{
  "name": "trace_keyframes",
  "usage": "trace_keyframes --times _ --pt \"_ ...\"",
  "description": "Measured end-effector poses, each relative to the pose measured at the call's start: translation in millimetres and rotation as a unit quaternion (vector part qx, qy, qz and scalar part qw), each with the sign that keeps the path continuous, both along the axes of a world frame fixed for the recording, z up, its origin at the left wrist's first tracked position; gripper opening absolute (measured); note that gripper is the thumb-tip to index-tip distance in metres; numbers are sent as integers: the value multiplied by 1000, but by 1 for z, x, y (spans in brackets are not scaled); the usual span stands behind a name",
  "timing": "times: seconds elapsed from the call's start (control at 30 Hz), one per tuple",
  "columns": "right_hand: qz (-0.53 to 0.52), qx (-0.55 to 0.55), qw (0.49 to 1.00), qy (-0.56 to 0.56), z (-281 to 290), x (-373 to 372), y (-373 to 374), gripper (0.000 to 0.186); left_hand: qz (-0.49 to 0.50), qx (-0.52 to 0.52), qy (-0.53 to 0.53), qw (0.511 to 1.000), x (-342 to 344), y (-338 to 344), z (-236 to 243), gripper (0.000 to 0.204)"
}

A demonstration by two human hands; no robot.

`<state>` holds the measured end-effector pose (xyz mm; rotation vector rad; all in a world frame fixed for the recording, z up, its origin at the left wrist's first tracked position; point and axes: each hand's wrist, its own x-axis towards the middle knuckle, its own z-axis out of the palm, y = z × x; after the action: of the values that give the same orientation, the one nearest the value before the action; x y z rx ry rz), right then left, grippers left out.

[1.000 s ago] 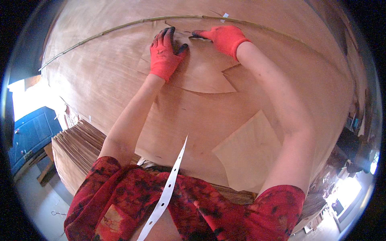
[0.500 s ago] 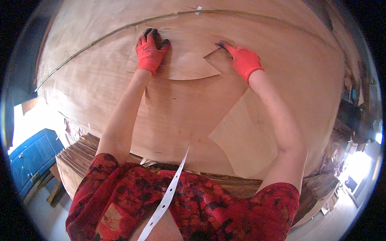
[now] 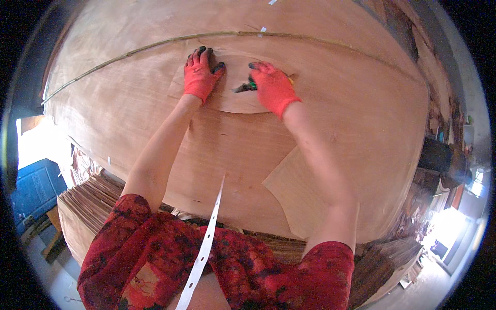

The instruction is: The person uses a utility knife to cut wood veneer sheets on a workbench, marking the cuts with a measuring tape and applying tape to the surfaces.

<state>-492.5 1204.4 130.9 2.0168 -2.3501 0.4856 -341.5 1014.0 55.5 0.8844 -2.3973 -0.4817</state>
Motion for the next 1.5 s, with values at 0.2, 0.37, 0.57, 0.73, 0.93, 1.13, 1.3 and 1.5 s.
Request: trace_keyframes --times 0.2,0.37,0.57,0.73,0.93,1.13,1.3,1.5 --pt "-18 253 958 133 -12 26 -40 20 -20 -35 16 999 8 -4 -6 65" --pt "-27 270 954 129 -6 26 -46 17 -36 -87 -7 996 40 -35 -9 64" --pt "-42 312 940 130 3 28 -49 19 -12 -145 -105 984 122 -99 -5 60" --pt "-50 289 949 116 -4 25 -46 18 108 -171 -248 947 166 -142 11 60" --pt "-50 256 959 110 -13 21 -42 17 -50 -141 -95 984 135 -125 41 61" --pt "-58 250 962 89 -18 23 -43 17 -178 -151 -103 967 102 -90 32 54" --pt "-51 209 971 108 -25 21 -36 19 -338 -140 -39 930 46 -15 35 52" --pt "-122 168 977 -45 -12 19 -37 21 -292 -84 -104 947 26 -1 14 50"
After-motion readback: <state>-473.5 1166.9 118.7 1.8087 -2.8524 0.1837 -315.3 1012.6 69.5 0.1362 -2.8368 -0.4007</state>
